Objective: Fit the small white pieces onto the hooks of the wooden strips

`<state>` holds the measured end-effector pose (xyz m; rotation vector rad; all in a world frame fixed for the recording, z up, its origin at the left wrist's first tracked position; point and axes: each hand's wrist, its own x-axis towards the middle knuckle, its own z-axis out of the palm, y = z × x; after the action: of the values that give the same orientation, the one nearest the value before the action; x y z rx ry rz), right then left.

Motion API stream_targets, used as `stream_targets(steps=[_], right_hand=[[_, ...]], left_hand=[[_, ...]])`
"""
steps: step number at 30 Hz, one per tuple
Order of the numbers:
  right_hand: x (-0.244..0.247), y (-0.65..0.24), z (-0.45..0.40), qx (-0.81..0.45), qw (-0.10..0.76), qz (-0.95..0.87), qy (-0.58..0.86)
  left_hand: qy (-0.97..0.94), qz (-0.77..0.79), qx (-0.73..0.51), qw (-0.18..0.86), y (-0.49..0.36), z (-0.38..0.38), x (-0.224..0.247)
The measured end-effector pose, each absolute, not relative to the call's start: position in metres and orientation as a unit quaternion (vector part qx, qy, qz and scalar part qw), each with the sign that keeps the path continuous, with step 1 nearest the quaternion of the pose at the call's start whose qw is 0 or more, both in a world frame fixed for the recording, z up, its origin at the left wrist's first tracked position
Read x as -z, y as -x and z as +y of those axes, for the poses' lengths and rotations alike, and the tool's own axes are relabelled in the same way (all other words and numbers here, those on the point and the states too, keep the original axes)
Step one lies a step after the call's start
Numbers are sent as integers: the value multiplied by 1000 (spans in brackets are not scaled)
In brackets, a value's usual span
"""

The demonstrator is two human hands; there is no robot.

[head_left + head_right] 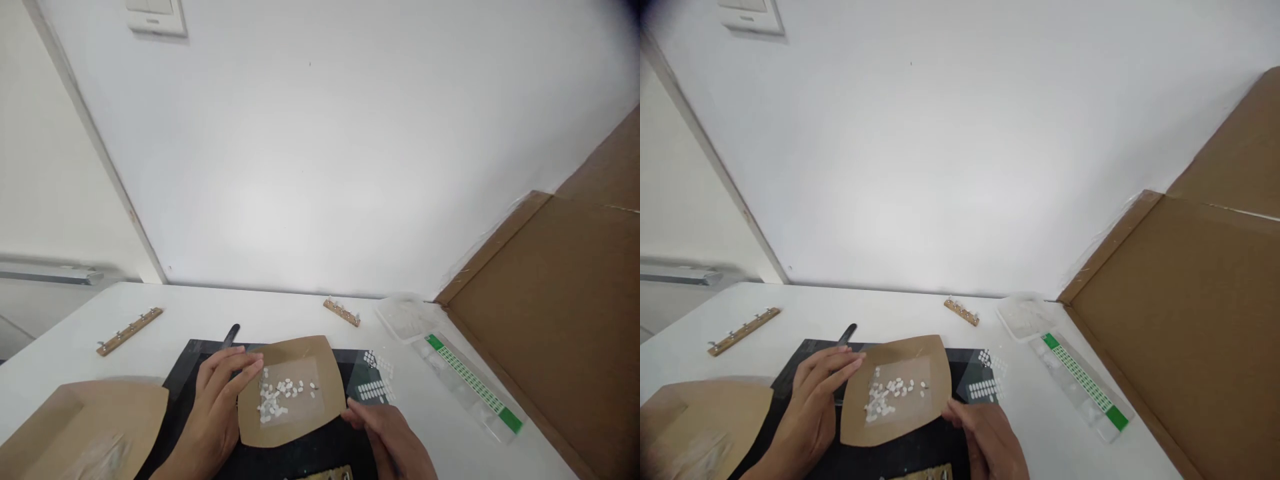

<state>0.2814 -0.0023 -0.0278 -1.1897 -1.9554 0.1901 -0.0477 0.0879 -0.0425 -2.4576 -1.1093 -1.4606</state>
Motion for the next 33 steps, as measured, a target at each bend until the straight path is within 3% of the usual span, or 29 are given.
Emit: stream_targets(steps=[11,17,23,33], right_hand=[[34,-305,-3,-184,306,-848,392],[23,-287,-6,-241,235,-841,423],[11,-275,-17,-285,191,-789,510],[2,-279,-13,-315,183,-759,540]], left_hand=[[851,-372,371,10,38,67,31],[866,-375,332,7,39,71,28],[866,-225,434,-105,36,67,22],[863,-168,462,-115,28,65,23]])
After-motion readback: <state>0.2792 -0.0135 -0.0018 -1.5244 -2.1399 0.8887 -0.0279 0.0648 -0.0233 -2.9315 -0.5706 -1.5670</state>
